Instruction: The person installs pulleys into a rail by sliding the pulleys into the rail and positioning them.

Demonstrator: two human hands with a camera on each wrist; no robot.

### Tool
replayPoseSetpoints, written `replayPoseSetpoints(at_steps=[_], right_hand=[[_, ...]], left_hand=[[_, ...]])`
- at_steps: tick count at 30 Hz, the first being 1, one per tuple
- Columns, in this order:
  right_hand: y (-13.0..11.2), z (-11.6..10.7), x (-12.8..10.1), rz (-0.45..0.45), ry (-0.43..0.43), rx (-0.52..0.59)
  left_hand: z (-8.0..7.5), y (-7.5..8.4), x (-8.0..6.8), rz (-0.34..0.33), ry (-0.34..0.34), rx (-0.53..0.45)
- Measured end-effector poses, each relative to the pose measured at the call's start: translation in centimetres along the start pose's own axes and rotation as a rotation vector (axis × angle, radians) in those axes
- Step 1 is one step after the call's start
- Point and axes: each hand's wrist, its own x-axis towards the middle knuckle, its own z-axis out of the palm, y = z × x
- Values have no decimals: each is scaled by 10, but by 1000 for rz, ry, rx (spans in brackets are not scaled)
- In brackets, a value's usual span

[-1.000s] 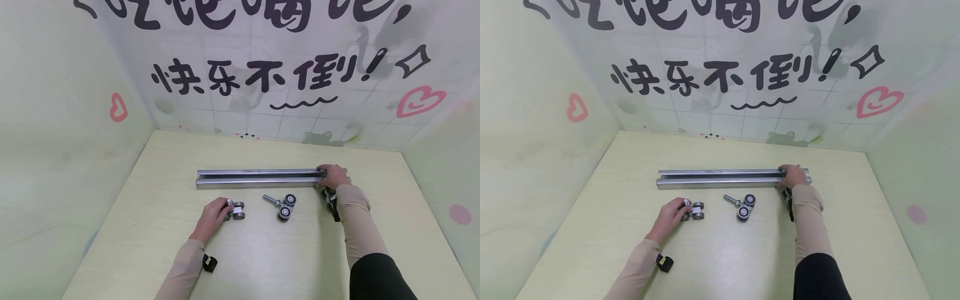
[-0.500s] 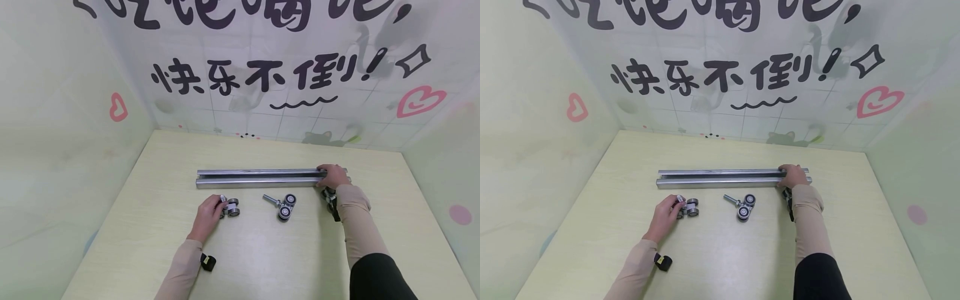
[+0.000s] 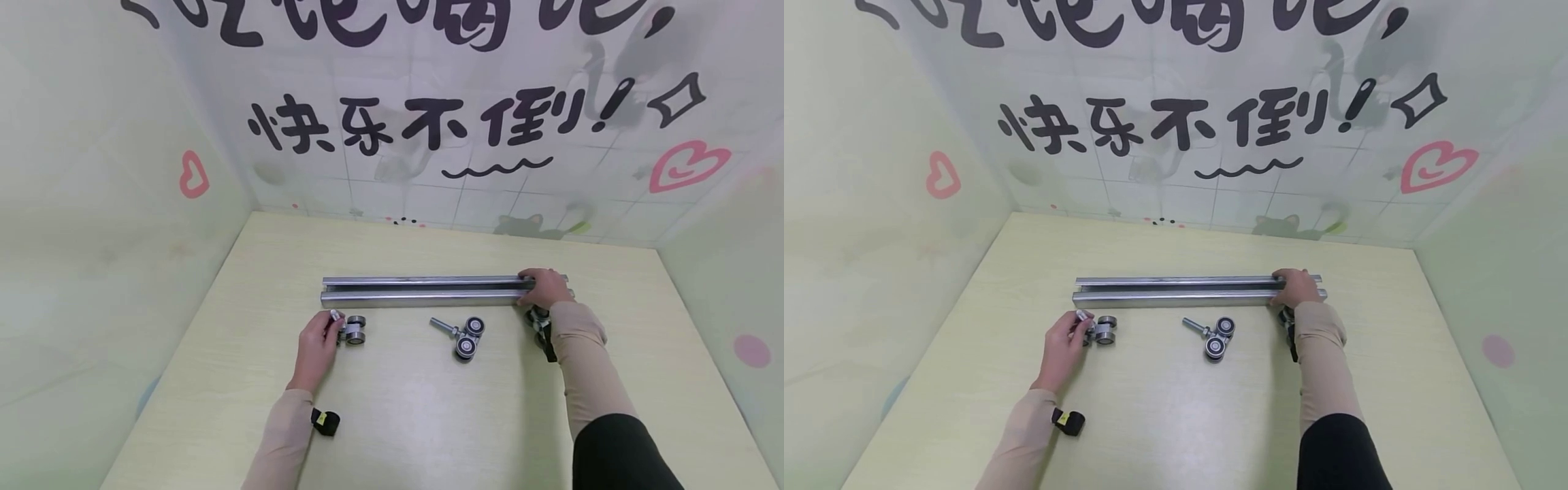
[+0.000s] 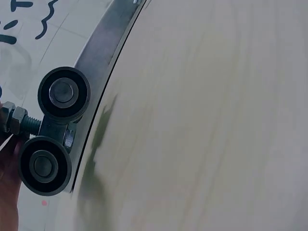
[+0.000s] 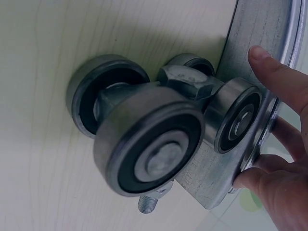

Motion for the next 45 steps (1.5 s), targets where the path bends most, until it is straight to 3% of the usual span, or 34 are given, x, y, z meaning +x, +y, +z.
replayPoseSetpoints(at_steps=[18,27,45], right_hand=[[2,-1,-1,22,-7,3],[2,0,0,16,-7,-1],[2,2,2,17,-4,-3]], left_hand=[[-28,-21,6,-192,104,-17],[-35,-33,12,-234,127,-6],[-49,-49,30,-275,86,17]])
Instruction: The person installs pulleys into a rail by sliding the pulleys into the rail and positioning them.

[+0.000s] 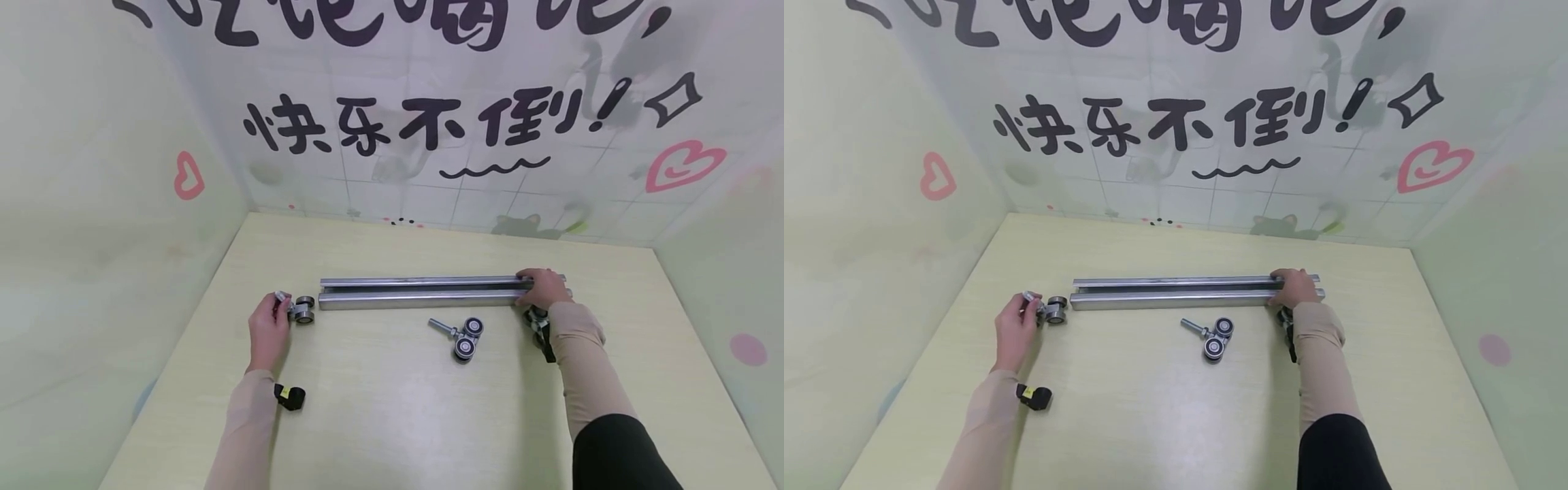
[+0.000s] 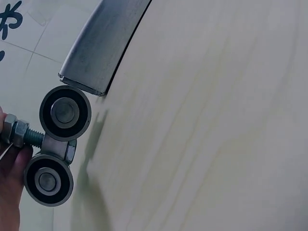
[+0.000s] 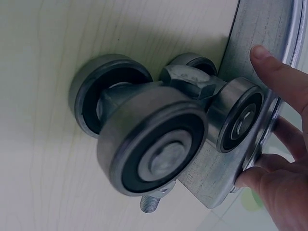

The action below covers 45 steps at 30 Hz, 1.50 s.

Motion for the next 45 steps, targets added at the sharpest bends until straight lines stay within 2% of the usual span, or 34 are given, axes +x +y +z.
replayPoseSetpoints(at_steps=[15,26,35,45], right_hand=[[2,1,1,0,5,10],[2,0,0,-3,7,8],[1,-1,0,1,3,19],[2,0,0,-4,10,17]], left_hand=[[10,4,21,-47,-30,-63],[22,4,29,26,-35,-52],[27,9,30,16,-77,-39],[35,14,33,106,-60,-2]])
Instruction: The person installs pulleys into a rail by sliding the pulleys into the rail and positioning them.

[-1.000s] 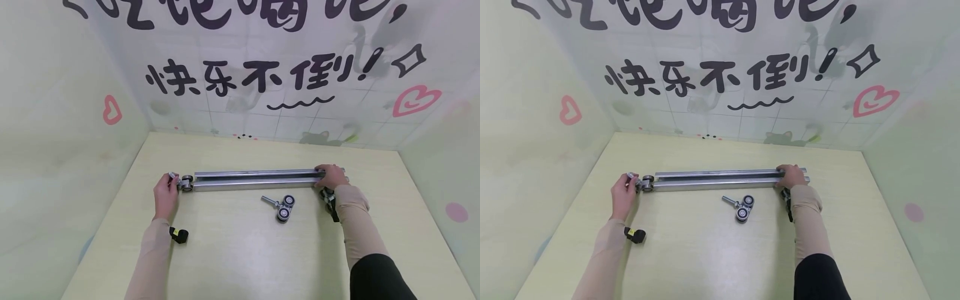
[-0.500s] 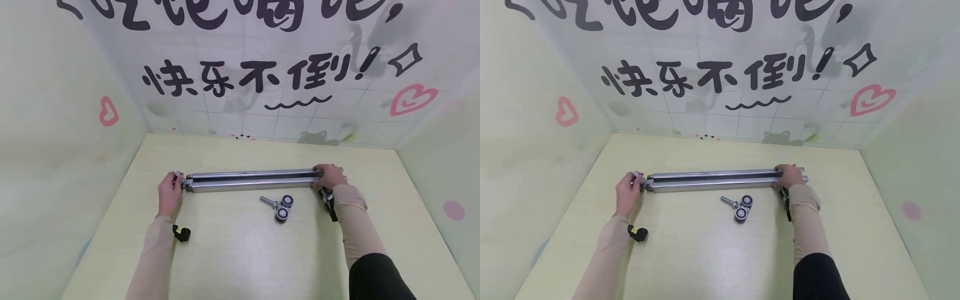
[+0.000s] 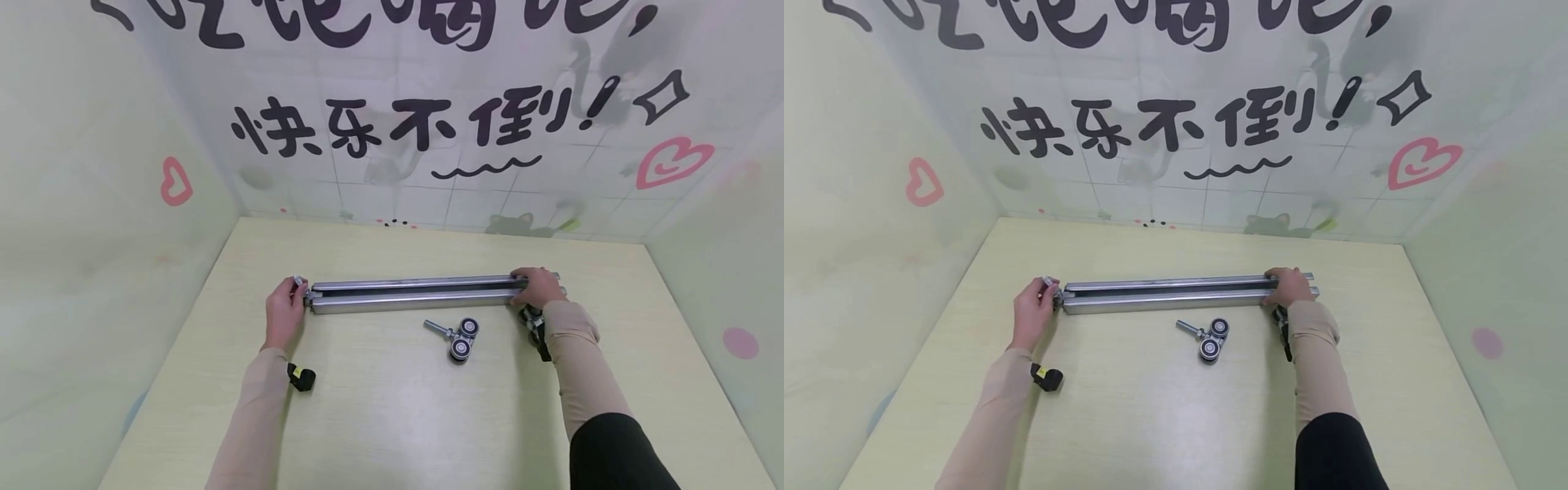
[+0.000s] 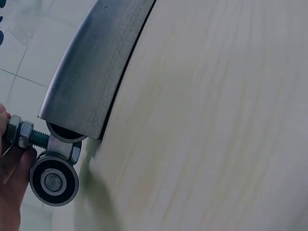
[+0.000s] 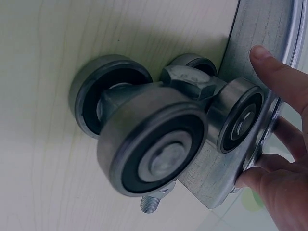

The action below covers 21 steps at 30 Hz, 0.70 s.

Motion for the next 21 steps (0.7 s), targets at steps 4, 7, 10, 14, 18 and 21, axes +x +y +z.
replayPoseSetpoints(at_steps=[4,7,10,14,18,21], right_hand=[[0,1,1,-6,7,-5],[-1,1,1,-10,7,-10],[-1,1,1,-9,6,-12],[1,1,2,-10,2,-14],[1,0,1,-5,-1,-9],[0,0,0,1,-4,-7]], left_hand=[[3,2,1,33,5,13],[4,4,1,54,5,21],[6,6,2,58,-1,29],[8,9,3,45,-30,27],[11,13,3,37,-68,19],[14,15,4,37,-91,23]])
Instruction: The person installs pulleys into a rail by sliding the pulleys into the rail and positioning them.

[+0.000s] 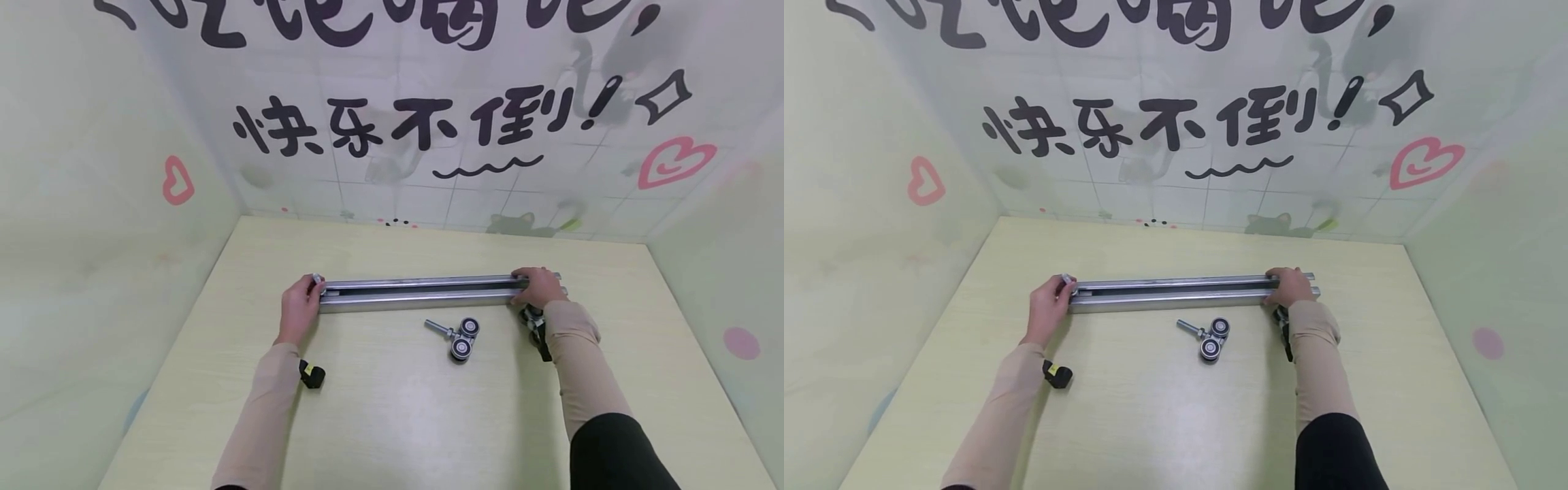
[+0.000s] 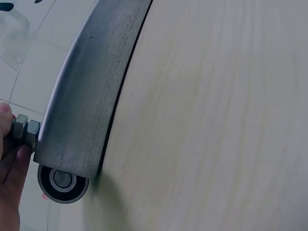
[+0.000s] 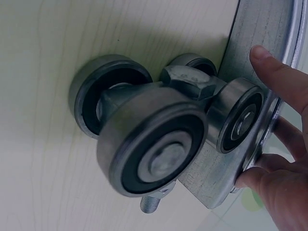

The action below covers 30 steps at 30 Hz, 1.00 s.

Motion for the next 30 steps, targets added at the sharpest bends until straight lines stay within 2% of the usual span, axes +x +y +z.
replayPoseSetpoints(at_steps=[9,15,20,24,30], right_hand=[[-4,2,-1,2,-2,-12],[-7,0,0,-3,-5,-7],[-7,-3,-1,1,-6,-7],[-6,-3,-2,-5,-1,-10],[-5,-2,-4,1,-12,0]], left_hand=[[7,3,-1,24,-29,11],[7,4,-3,28,-33,16],[4,5,-1,62,-72,12],[0,5,3,67,-164,34],[-16,4,11,36,-381,84]])
